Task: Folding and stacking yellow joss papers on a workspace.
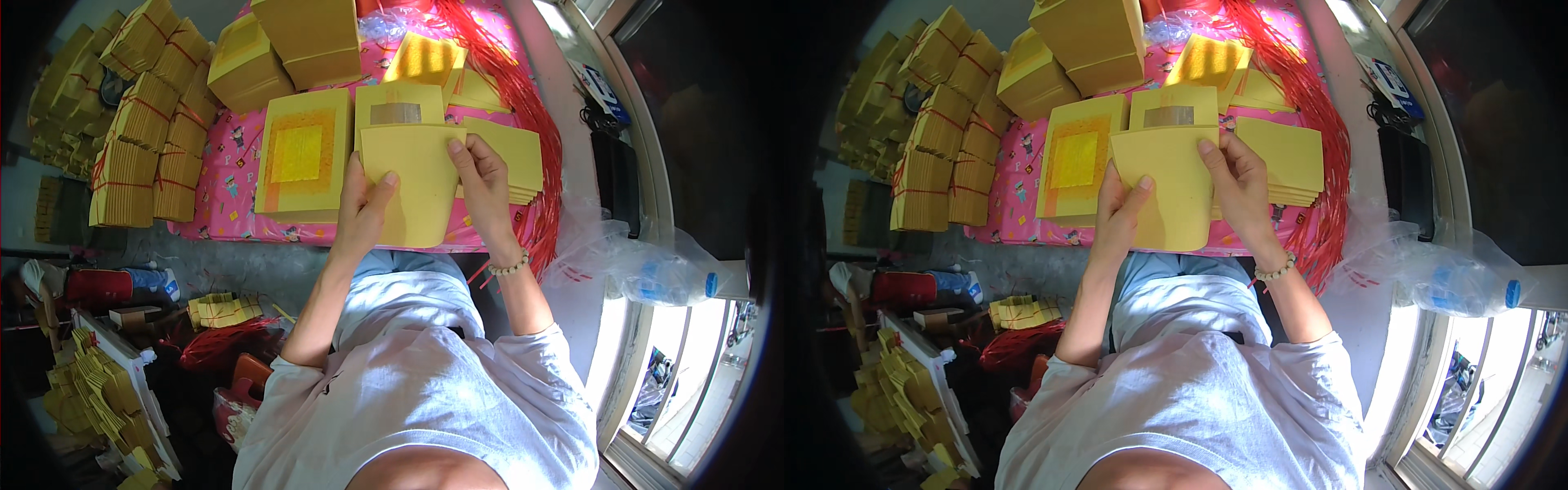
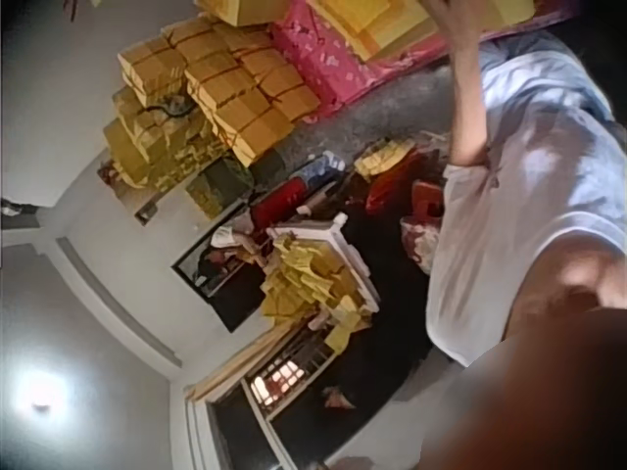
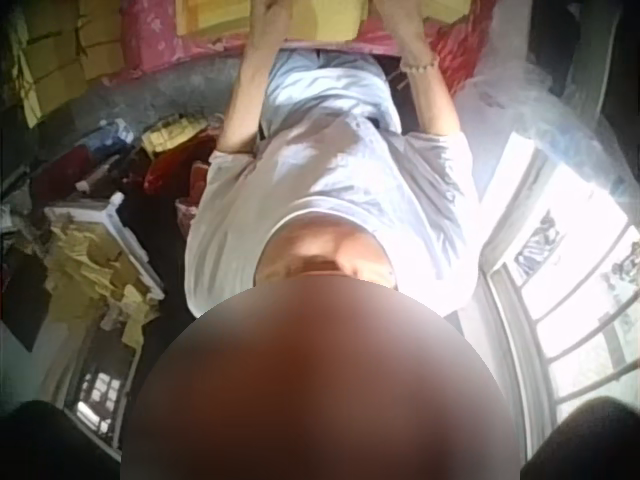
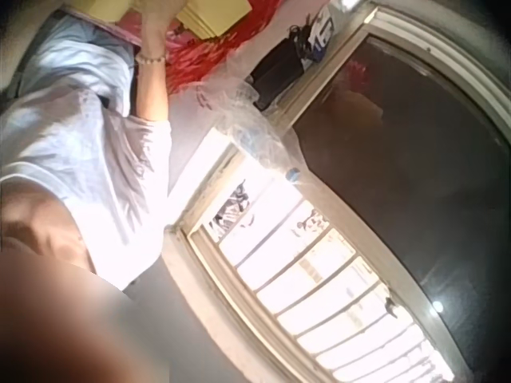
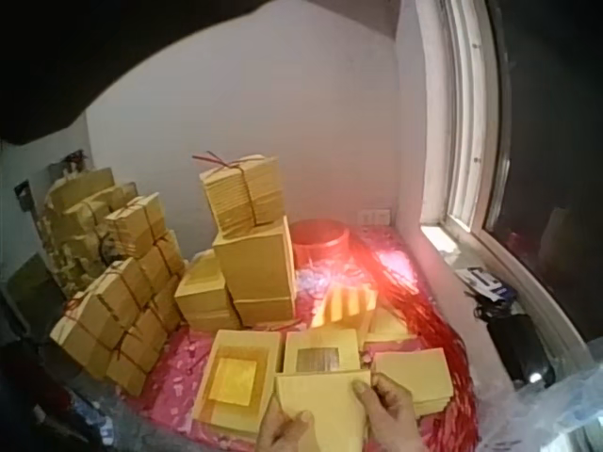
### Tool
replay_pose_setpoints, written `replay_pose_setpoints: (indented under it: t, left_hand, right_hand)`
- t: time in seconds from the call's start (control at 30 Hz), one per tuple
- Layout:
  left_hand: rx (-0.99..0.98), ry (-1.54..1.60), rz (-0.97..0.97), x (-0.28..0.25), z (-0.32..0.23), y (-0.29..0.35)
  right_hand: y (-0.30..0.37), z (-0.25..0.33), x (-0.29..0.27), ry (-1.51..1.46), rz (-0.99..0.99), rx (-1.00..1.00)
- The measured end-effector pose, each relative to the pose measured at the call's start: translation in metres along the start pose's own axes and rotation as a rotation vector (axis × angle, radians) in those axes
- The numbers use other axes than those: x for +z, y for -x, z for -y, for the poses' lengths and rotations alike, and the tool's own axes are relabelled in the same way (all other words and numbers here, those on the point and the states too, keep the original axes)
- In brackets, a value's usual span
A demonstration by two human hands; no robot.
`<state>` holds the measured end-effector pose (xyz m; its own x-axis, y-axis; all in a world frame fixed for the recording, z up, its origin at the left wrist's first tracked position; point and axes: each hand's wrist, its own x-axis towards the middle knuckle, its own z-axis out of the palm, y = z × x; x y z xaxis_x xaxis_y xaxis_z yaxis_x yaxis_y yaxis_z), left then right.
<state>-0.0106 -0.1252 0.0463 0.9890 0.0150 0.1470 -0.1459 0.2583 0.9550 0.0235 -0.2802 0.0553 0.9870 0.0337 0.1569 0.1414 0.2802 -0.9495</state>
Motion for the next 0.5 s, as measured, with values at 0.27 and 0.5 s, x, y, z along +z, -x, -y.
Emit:
replay_pose_setpoints:
  t: [0.27,0.5]
  left_hand:
    - [-0.02,-0.003,0.05,0.003,-0.001,0.006]
    - [-0.053,0.003,0.047,0.0,0.0,0.003]
  right_hand:
    - [0.004,-0.003,-0.018,0.038,0.005,-0.006]
    - [0.017,0.0,-0.028,0.022,0.093,0.196]
